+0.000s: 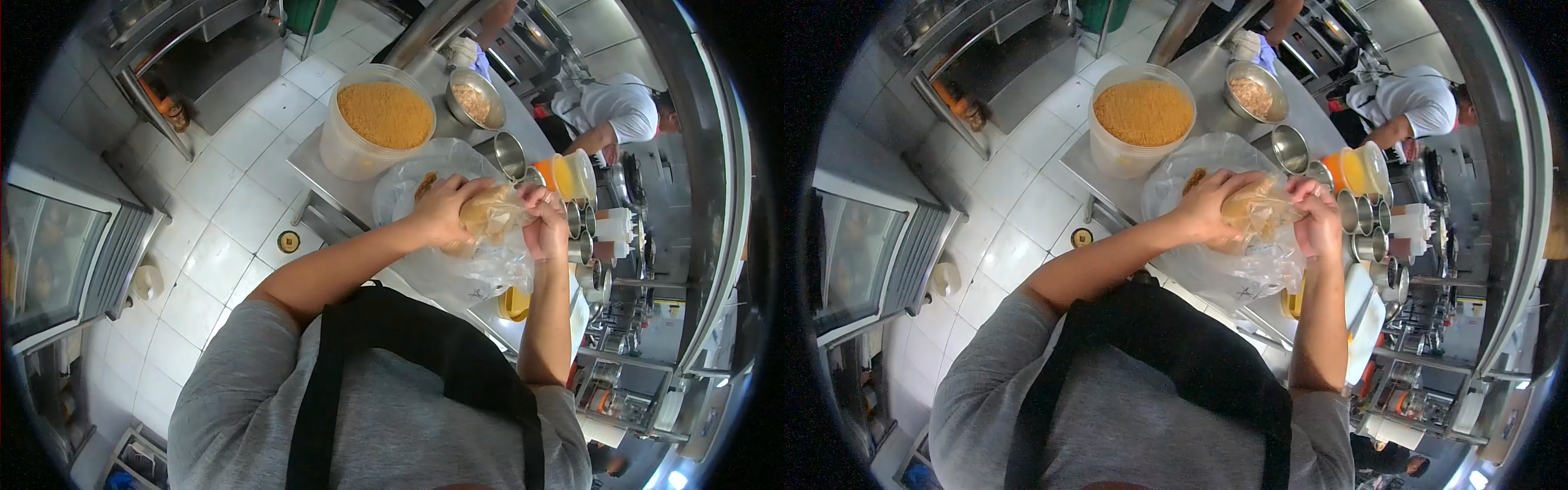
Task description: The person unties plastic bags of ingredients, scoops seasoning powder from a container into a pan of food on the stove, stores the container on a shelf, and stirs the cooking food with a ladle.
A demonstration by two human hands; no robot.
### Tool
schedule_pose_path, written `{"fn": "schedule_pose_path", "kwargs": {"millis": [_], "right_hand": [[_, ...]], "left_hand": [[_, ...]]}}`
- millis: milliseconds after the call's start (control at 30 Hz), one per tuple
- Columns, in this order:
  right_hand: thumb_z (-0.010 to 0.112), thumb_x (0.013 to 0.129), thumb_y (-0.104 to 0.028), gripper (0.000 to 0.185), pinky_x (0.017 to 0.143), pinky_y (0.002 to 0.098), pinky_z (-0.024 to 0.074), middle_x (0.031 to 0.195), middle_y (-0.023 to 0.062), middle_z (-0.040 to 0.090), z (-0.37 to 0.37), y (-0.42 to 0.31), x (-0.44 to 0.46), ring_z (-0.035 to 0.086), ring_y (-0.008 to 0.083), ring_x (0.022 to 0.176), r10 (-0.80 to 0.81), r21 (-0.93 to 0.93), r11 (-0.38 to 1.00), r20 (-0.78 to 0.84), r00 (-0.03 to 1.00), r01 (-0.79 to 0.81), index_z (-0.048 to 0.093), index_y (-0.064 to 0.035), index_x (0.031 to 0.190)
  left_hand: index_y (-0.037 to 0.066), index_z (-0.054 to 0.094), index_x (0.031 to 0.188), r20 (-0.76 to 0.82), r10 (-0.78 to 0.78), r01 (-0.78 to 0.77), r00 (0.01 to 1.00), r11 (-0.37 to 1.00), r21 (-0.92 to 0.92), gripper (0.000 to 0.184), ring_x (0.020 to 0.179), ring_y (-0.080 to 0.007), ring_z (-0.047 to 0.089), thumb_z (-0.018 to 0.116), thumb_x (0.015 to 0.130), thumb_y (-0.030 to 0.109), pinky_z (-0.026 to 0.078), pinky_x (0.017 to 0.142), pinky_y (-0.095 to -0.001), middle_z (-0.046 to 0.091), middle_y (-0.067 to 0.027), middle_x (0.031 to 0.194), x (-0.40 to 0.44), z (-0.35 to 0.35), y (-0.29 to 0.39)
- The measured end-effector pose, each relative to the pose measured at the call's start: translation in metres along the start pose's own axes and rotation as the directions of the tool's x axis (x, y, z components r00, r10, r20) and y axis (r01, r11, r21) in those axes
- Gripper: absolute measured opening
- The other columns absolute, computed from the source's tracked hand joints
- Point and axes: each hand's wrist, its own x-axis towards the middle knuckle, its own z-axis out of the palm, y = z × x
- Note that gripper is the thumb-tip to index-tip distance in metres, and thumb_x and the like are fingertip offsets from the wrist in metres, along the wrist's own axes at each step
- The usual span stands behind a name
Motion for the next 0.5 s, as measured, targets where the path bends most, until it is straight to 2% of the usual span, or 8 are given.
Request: {"fn": "schedule_pose_path", "kwargs": {"millis": [67, 167, 267, 367, 400, 467, 500], "right_hand": [[0.047, 0.071, -0.002, 0.005, 0.084, 0.0297, 0.037, 0.09, 0.0101, 0.056, -0.001, 0.004, 0.0, 0.05, 0.0206, 0.089, 0.016, 0.097, 0.995, 0.022, 1.0, -0.018, 0.051, -0.0034, 0.073], [0.047, 0.073, -0.005, 0.001, 0.084, 0.0324, 0.0381, 0.084, 0.0092, 0.054, -0.015, 0.014, 0.007, 0.049, 0.0218, 0.085, 0.112, 0.26, 0.957, 0.07, 0.991, -0.127, 0.048, -0.0051, 0.073], [0.049, 0.074, -0.007, 0.002, 0.083, 0.034, 0.0383, 0.077, 0.0081, 0.049, -0.029, 0.025, 0.016, 0.047, 0.0216, 0.081, 0.087, 0.332, 0.929, 0.227, 0.97, -0.161, 0.047, -0.0053, 0.074], [0.05, 0.074, -0.009, 0.006, 0.079, 0.0322, 0.0383, 0.072, 0.007, 0.046, -0.021, 0.037, 0.014, 0.046, 0.0202, 0.079, 0.071, 0.385, 0.904, 0.292, 0.954, -0.185, 0.046, -0.0055, 0.072], [0.05, 0.075, -0.011, 0.007, 0.078, 0.032, 0.0386, 0.072, 0.0071, 0.047, -0.022, 0.041, 0.014, 0.047, 0.02, 0.078, 0.067, 0.387, 0.901, 0.321, 0.945, -0.196, 0.046, -0.0056, 0.072], [0.051, 0.078, -0.015, 0.011, 0.075, 0.0316, 0.0391, 0.071, 0.0074, 0.047, -0.023, 0.044, 0.017, 0.048, 0.0196, 0.077, 0.065, 0.384, 0.897, 0.379, 0.923, -0.221, 0.046, -0.0058, 0.072], [0.052, 0.079, -0.019, 0.015, 0.073, 0.0311, 0.0393, 0.071, 0.0065, 0.047, -0.023, 0.044, 0.018, 0.048, 0.0189, 0.076, 0.116, 0.348, 0.905, 0.349, 0.93, -0.243, 0.048, -0.0054, 0.074]], "left_hand": [[0.021, 0.035, 0.136, 0.0, 0.027, -0.027, 1.0, 0.999, 0.021, 0.099, 0.109, -0.0348, 0.046, 0.083, 0.049, 0.019, 0.038, 0.094, -0.0453, 0.046, -0.0126, 0.115, -0.003, 0.0, 0.0], [0.021, 0.035, 0.136, -0.027, 0.059, -0.056, 0.998, 0.992, 0.112, 0.1, 0.112, -0.0346, 0.043, 0.083, 0.048, 0.021, 0.036, 0.095, -0.0466, 0.046, -0.0121, 0.116, -0.01, -0.003, 0.003], [0.015, 0.038, 0.133, -0.091, 0.15, -0.13, 0.984, 0.971, 0.2, 0.096, 0.115, -0.0331, 0.04, 0.083, 0.049, 0.024, 0.034, 0.095, -0.0475, 0.048, -0.0129, 0.116, -0.024, -0.021, 0.004], [0.007, 0.045, 0.123, -0.287, 0.148, -0.073, 0.947, 0.964, 0.256, 0.083, 0.112, -0.0302, 0.043, 0.083, 0.054, 0.029, 0.038, 0.091, -0.0422, 0.048, -0.0155, 0.116, -0.055, -0.052, 0.001], [0.006, 0.047, 0.118, -0.34, -0.05, 0.098, 0.939, 0.987, 0.126, 0.075, 0.108, -0.0291, 0.046, 0.082, 0.056, 0.031, 0.04, 0.087, -0.0405, 0.05, -0.0157, 0.113, -0.064, -0.052, -0.004], [0.003, 0.052, 0.107, -0.367, -0.441, 0.412, 0.819, 0.897, -0.159, 0.063, 0.099, -0.027, 0.053, 0.079, 0.061, 0.036, 0.045, 0.08, -0.0371, 0.055, -0.0161, 0.107, -0.08, -0.044, -0.016], [0.003, 0.054, 0.103, -0.335, -0.487, 0.448, 0.807, 0.874, -0.189, 0.058, 0.092, -0.0261, 0.055, 0.078, 0.062, 0.036, 0.046, 0.076, -0.0359, 0.057, -0.015, 0.1, -0.081, -0.04, -0.021]]}}
